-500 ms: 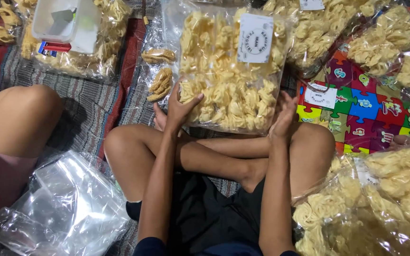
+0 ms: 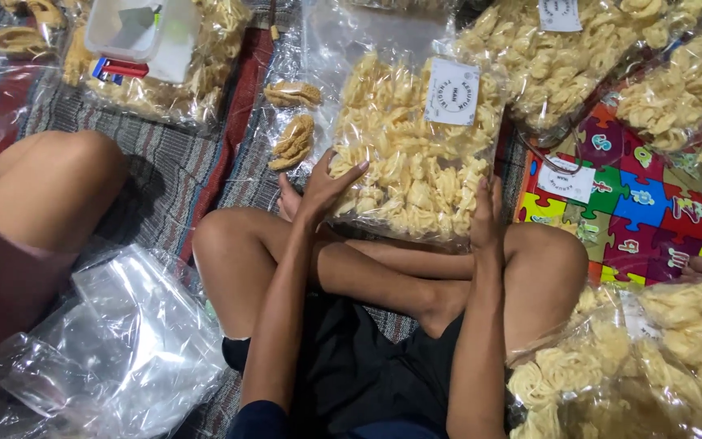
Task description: Packing fried snacks into clear plastic bags while sitting on the floor.
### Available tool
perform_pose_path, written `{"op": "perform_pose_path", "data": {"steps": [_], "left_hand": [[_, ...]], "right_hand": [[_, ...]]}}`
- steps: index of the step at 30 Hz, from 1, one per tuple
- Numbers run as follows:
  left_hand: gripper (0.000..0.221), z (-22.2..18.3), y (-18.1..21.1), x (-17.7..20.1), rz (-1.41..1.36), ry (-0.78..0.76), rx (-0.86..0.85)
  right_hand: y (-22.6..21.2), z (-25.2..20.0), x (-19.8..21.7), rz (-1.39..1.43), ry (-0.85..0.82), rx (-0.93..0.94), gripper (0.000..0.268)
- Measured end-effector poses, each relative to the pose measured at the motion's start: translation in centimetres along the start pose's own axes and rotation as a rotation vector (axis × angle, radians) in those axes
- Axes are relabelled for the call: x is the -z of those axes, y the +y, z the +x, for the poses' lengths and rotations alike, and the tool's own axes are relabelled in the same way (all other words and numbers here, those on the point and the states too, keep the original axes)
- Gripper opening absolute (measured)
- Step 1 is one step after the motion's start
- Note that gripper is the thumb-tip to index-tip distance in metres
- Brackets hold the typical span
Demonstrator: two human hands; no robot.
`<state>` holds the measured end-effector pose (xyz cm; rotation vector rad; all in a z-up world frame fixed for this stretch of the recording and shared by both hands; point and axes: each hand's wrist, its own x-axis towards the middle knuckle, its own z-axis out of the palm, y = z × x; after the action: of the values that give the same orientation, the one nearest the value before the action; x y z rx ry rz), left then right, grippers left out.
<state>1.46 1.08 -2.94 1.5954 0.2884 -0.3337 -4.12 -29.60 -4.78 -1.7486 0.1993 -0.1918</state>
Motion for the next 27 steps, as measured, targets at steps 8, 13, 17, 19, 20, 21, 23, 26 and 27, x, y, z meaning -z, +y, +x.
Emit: {"op": "perform_pose_path", "data": {"steps": [8,13,17,19,20,21,23,26,27], "left_hand": [[0.094,1.3,-2.4,0.6,-0.105,0.007,-0.150],[0.099,-0.1,-0.2,-0.1,-0.201,0.077,-0.429],[0.097,2.4,-4.0,-0.2,-0.296,0.093,-0.445],[0.097,2.7,-4.3,0.2,-0.281,0.092,-0.463],[0.097,3.7,-5.4,0.4,-0.282,0.092,-0.465],[0.100,4.5,-6.6,0.6,-0.317,0.071,-0.436],[0.103,5.2,-7.8,0.6,-0.352,0.048,-0.406],[0.090,3.0,-5.0,-0.3,-0.235,0.048,-0.402],[0.090,1.0,-2.3,-0.8,-0.233,0.055,-0.400]], "right_hand": [[0.2,0.8,-0.4,0.225,0.077,-0.008,0.062],[3.0,1.8,1.1,-0.101,0.314,-0.102,0.062],[5.0,2.6,2.6,0.103,0.249,-0.105,0.069],[4.2,3.3,4.2,0.279,0.128,-0.157,0.074],[4.3,3.3,3.5,0.279,0.127,-0.156,0.074],[4.5,3.3,2.8,0.372,0.116,-0.179,0.079],[4.2,3.1,1.3,0.465,0.107,-0.203,0.083],[4.5,2.8,0.5,0.609,0.158,-0.237,0.080],[5.8,2.9,1.0,0.397,0.315,-0.241,0.085]]}}
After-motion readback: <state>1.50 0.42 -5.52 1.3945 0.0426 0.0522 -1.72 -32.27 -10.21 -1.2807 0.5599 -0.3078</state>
